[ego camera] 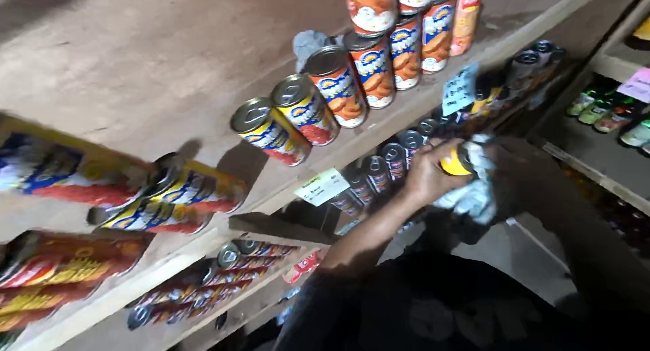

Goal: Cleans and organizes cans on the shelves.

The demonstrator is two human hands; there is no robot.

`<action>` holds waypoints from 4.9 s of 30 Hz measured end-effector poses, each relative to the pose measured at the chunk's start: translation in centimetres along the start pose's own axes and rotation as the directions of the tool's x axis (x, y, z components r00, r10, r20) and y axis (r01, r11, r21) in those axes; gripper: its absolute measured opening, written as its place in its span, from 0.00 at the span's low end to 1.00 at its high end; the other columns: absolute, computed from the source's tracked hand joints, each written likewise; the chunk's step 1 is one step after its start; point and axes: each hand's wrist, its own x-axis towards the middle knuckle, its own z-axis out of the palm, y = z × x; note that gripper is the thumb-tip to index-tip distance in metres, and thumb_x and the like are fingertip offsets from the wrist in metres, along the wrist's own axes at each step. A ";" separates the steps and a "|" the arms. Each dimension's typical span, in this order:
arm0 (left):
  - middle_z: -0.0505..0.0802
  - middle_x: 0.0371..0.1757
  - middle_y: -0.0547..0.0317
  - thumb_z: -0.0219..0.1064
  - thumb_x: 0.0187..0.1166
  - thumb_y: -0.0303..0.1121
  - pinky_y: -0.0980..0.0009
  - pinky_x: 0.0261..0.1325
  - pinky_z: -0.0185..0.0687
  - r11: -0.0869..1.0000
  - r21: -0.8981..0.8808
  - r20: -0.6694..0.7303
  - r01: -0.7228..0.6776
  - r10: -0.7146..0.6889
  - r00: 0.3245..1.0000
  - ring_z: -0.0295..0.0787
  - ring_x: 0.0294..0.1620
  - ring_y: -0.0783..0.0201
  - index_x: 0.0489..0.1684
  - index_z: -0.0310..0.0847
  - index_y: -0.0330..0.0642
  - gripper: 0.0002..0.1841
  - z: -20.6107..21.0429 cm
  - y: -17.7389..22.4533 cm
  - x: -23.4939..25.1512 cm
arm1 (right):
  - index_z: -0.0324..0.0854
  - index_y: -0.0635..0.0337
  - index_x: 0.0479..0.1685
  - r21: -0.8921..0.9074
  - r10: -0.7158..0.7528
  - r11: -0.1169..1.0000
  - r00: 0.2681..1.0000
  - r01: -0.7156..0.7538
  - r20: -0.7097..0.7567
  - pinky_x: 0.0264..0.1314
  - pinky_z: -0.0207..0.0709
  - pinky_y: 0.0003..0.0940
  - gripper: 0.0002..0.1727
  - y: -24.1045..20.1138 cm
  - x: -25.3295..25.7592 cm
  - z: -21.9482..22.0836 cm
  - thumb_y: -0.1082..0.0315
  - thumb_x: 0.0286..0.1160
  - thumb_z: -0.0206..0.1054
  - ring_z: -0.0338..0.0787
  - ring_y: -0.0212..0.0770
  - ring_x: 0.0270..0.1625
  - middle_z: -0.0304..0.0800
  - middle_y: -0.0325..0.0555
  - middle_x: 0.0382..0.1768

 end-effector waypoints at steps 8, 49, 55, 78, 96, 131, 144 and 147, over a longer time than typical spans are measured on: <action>0.93 0.61 0.56 0.86 0.56 0.29 0.73 0.72 0.82 0.929 0.014 -0.379 -0.371 0.348 0.858 0.87 0.65 0.73 0.63 0.83 0.24 0.32 -13.2 9.8 -1.5 | 0.87 0.76 0.57 0.320 0.054 0.941 0.985 -0.106 0.166 0.66 0.75 0.68 0.20 1.4 -1.0 -1.5 0.80 0.63 0.70 0.88 0.70 0.60 0.89 0.74 0.57; 0.74 0.84 0.40 0.70 0.74 0.46 0.62 0.77 0.75 0.865 0.361 -0.804 0.349 0.099 0.586 0.75 0.81 0.58 0.89 0.51 0.30 0.46 -31.8 11.7 -12.9 | 0.88 0.76 0.51 0.614 -0.488 0.693 0.873 0.379 0.012 0.64 0.79 0.28 0.23 -1.1 7.4 9.0 0.72 0.54 0.65 0.91 0.38 0.53 0.93 0.62 0.49; 0.88 0.61 0.51 0.79 0.67 0.42 0.74 0.59 0.86 0.772 0.477 -0.608 0.420 -0.055 0.792 0.89 0.54 0.72 0.73 0.74 0.34 0.35 -35.6 13.6 -9.1 | 0.88 0.75 0.49 0.643 -0.494 0.660 0.869 0.389 -0.019 0.63 0.78 0.20 0.21 -1.7 7.4 9.7 0.70 0.56 0.66 0.90 0.29 0.52 0.94 0.58 0.47; 0.62 0.88 0.31 0.92 0.44 0.44 0.50 0.78 0.70 0.625 0.726 0.186 0.286 -0.579 0.794 0.66 0.84 0.40 0.75 0.79 0.44 0.48 -36.8 11.9 -5.8 | 0.88 0.73 0.54 0.611 -0.405 0.741 0.911 0.279 0.074 0.62 0.83 0.37 0.22 -1.5 6.9 10.4 0.72 0.58 0.64 0.93 0.44 0.52 0.94 0.62 0.50; 0.90 0.55 0.44 0.83 0.66 0.38 0.48 0.57 0.82 0.346 0.830 -0.126 0.438 -0.649 0.750 0.88 0.52 0.50 0.65 0.82 0.40 0.28 -42.9 9.2 2.5 | 0.84 0.79 0.58 0.611 -0.306 0.779 0.936 0.141 0.173 0.63 0.82 0.45 0.22 -1.0 6.3 10.0 0.80 0.60 0.64 0.93 0.51 0.53 0.91 0.69 0.52; 0.90 0.59 0.47 0.57 0.89 0.45 0.45 0.60 0.79 0.207 0.860 -0.187 0.466 -0.722 0.667 0.87 0.58 0.50 0.65 0.85 0.44 0.19 -37.2 15.4 5.2 | 0.82 0.82 0.61 0.598 -0.252 0.799 0.939 0.065 0.235 0.66 0.81 0.53 0.22 0.4 5.2 9.9 0.83 0.63 0.65 0.91 0.59 0.56 0.89 0.74 0.55; 0.91 0.56 0.43 0.79 0.73 0.38 0.44 0.61 0.79 0.372 0.863 -0.052 0.341 -0.608 0.793 0.88 0.56 0.45 0.67 0.82 0.39 0.25 -38.9 14.9 -5.5 | 0.82 0.83 0.59 0.545 -0.397 0.811 0.884 0.211 0.249 0.68 0.80 0.40 0.22 -3.0 7.9 9.1 0.82 0.60 0.63 0.91 0.48 0.58 0.90 0.71 0.54; 0.89 0.60 0.43 0.76 0.76 0.38 0.47 0.60 0.79 0.419 0.872 -0.017 0.252 -0.490 0.871 0.86 0.58 0.46 0.69 0.79 0.38 0.25 -39.5 13.1 -1.8 | 0.83 0.81 0.60 0.424 -0.353 0.881 0.888 0.210 0.294 0.68 0.78 0.59 0.23 -3.0 7.4 8.0 0.77 0.63 0.64 0.90 0.64 0.60 0.88 0.75 0.57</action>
